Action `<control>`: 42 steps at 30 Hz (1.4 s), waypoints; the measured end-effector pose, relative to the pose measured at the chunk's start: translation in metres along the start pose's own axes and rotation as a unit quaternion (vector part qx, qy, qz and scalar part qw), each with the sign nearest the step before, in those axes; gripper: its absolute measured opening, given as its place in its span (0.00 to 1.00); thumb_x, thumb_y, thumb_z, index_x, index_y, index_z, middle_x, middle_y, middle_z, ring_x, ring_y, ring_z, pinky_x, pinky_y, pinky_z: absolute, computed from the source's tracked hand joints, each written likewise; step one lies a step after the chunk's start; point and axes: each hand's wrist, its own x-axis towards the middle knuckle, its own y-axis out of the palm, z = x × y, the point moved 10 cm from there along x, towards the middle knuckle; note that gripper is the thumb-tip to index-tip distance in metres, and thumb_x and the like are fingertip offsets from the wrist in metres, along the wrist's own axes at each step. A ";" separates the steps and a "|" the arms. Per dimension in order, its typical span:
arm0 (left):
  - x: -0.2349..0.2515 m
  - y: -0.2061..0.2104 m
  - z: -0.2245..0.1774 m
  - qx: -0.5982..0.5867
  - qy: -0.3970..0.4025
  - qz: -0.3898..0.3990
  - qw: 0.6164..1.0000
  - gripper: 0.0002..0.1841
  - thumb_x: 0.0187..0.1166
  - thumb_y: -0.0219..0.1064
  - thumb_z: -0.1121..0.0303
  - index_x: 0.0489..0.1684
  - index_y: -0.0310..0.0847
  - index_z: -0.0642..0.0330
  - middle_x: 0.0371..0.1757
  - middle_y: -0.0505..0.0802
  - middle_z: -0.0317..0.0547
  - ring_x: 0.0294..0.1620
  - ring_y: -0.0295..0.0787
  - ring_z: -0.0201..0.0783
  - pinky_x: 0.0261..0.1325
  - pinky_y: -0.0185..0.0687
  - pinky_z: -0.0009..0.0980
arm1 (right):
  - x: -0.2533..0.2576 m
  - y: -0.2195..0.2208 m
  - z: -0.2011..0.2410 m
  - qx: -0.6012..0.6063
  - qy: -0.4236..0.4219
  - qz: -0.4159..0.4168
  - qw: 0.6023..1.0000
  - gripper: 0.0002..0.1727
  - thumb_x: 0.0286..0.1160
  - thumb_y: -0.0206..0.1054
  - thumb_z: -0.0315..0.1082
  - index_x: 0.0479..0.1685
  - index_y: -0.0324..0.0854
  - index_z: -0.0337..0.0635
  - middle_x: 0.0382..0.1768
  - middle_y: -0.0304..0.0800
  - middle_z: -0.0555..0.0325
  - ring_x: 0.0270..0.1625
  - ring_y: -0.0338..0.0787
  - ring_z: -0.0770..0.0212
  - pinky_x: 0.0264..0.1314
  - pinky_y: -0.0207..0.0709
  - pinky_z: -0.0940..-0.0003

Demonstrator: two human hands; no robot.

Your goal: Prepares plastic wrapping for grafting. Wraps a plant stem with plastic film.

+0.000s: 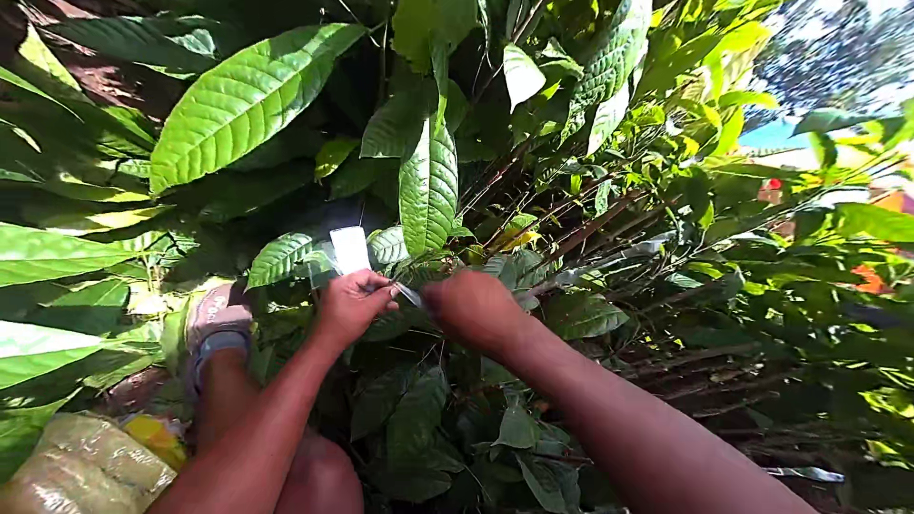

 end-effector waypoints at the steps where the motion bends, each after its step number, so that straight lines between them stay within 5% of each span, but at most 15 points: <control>1: 0.000 0.000 -0.002 0.019 0.004 -0.003 1.000 0.03 0.74 0.74 0.76 0.39 0.88 0.64 0.31 0.95 0.37 0.29 0.92 0.26 0.39 0.92 0.26 | -0.010 -0.003 0.026 0.006 -0.024 -0.001 1.000 0.12 0.83 0.61 0.31 0.58 0.84 0.40 0.44 0.91 0.39 0.51 0.92 0.35 0.46 0.82 0.34; 4: -0.003 0.012 -0.011 0.101 0.047 0.039 0.993 0.04 0.72 0.75 0.74 0.37 0.90 0.65 0.33 0.94 0.43 0.34 0.90 0.30 0.45 0.88 0.34 | -0.025 -0.026 0.078 0.100 -0.120 0.042 0.987 0.11 0.86 0.60 0.32 0.58 0.83 0.38 0.44 0.90 0.43 0.48 0.91 0.43 0.48 0.83 0.43; 7: -0.015 0.031 -0.023 0.152 0.105 0.118 0.976 0.08 0.74 0.74 0.67 0.37 0.90 0.65 0.35 0.94 0.45 0.37 0.91 0.33 0.48 0.89 0.40 | 0.008 -0.058 0.028 0.190 -0.141 0.020 0.971 0.16 0.86 0.60 0.30 0.69 0.79 0.37 0.58 0.89 0.49 0.49 0.89 0.58 0.51 0.82 0.57; 8: -0.013 0.030 -0.020 0.151 0.132 0.118 0.973 0.09 0.74 0.73 0.64 0.35 0.91 0.62 0.34 0.95 0.41 0.34 0.90 0.29 0.44 0.89 0.35 | 0.018 -0.060 0.001 0.123 -0.094 -0.011 0.988 0.17 0.84 0.62 0.30 0.69 0.78 0.40 0.59 0.91 0.50 0.54 0.92 0.55 0.55 0.84 0.52; 11: -0.004 0.012 -0.016 0.116 0.123 0.065 0.983 0.08 0.76 0.73 0.64 0.40 0.91 0.59 0.33 0.93 0.36 0.29 0.86 0.24 0.37 0.85 0.28 | 0.011 -0.040 -0.019 -0.020 0.013 -0.078 0.997 0.11 0.77 0.69 0.33 0.55 0.83 0.43 0.40 0.91 0.43 0.46 0.92 0.37 0.40 0.83 0.34; 16: -0.002 0.005 -0.017 0.078 0.025 0.024 0.996 0.05 0.78 0.72 0.72 0.44 0.87 0.63 0.33 0.94 0.41 0.27 0.91 0.30 0.37 0.92 0.32 | -0.039 -0.015 0.023 0.103 -0.087 -0.028 0.990 0.18 0.83 0.62 0.33 0.69 0.86 0.52 0.45 0.94 0.50 0.48 0.93 0.47 0.51 0.84 0.42; 19: -0.007 0.021 -0.026 0.135 0.081 0.061 0.986 0.05 0.74 0.73 0.71 0.39 0.89 0.64 0.34 0.92 0.43 0.33 0.88 0.32 0.42 0.86 0.38 | -0.047 -0.034 0.041 0.266 -0.114 0.003 0.957 0.11 0.87 0.62 0.36 0.58 0.84 0.43 0.37 0.89 0.56 0.35 0.88 0.63 0.41 0.82 0.62; 22: -0.010 0.034 -0.031 0.174 0.162 0.118 0.964 0.10 0.76 0.72 0.62 0.37 0.90 0.61 0.30 0.93 0.42 0.31 0.90 0.33 0.41 0.89 0.42 | -0.026 -0.075 -0.006 0.264 -0.098 -0.068 0.957 0.20 0.84 0.66 0.32 0.71 0.74 0.39 0.60 0.92 0.55 0.57 0.91 0.68 0.58 0.84 0.67; 25: -0.004 0.018 -0.034 0.176 0.172 0.085 0.966 0.10 0.81 0.69 0.63 0.43 0.90 0.60 0.31 0.92 0.39 0.26 0.86 0.28 0.36 0.87 0.33 | -0.029 -0.064 -0.016 -0.022 -0.061 -0.161 0.985 0.16 0.70 0.75 0.34 0.56 0.82 0.42 0.36 0.91 0.51 0.48 0.90 0.46 0.51 0.81 0.43; 27: -0.003 0.014 -0.041 0.198 0.174 0.052 0.963 0.10 0.80 0.68 0.66 0.49 0.91 0.61 0.35 0.94 0.44 0.30 0.88 0.33 0.39 0.87 0.39 | -0.044 -0.051 0.016 0.051 -0.086 -0.118 0.988 0.10 0.78 0.71 0.38 0.52 0.85 0.46 0.30 0.89 0.56 0.37 0.91 0.52 0.41 0.83 0.49; 31: -0.012 0.035 -0.056 0.250 0.236 0.080 0.936 0.10 0.81 0.68 0.68 0.47 0.93 0.63 0.42 0.97 0.51 0.41 0.96 0.46 0.50 0.89 0.53 | -0.034 -0.084 -0.002 0.221 -0.120 -0.099 0.963 0.20 0.86 0.62 0.29 0.75 0.76 0.43 0.61 0.92 0.55 0.60 0.91 0.64 0.65 0.83 0.60; 34: -0.009 0.026 -0.059 0.265 0.241 0.059 0.932 0.14 0.86 0.62 0.61 0.46 0.93 0.59 0.35 0.95 0.45 0.34 0.93 0.39 0.42 0.89 0.47 | -0.038 -0.077 -0.019 -0.011 -0.061 -0.205 0.977 0.18 0.73 0.72 0.31 0.62 0.83 0.45 0.40 0.92 0.52 0.50 0.89 0.47 0.53 0.79 0.44; 37: -0.010 0.026 -0.067 0.275 0.223 0.034 0.935 0.11 0.81 0.66 0.65 0.35 0.89 0.64 0.23 0.89 0.50 0.25 0.88 0.46 0.33 0.83 0.51 | -0.052 -0.074 0.017 0.131 -0.124 -0.187 0.966 0.07 0.77 0.72 0.35 0.49 0.86 0.46 0.29 0.89 0.62 0.31 0.89 0.62 0.35 0.84 0.58; 40: -0.019 0.043 -0.072 0.298 0.250 0.082 0.917 0.11 0.83 0.66 0.65 0.40 0.92 0.61 0.32 0.94 0.51 0.34 0.93 0.50 0.42 0.87 0.56 | -0.026 -0.078 -0.011 0.227 -0.117 -0.088 0.963 0.18 0.85 0.61 0.27 0.71 0.78 0.43 0.63 0.92 0.58 0.63 0.91 0.65 0.69 0.82 0.60; 42: -0.019 0.037 -0.075 0.293 0.261 0.078 0.917 0.13 0.84 0.64 0.62 0.42 0.93 0.59 0.33 0.95 0.48 0.34 0.93 0.45 0.43 0.87 0.52 | -0.015 -0.065 -0.036 0.085 -0.059 -0.112 0.988 0.19 0.77 0.66 0.27 0.67 0.82 0.45 0.57 0.92 0.51 0.62 0.89 0.48 0.63 0.82 0.43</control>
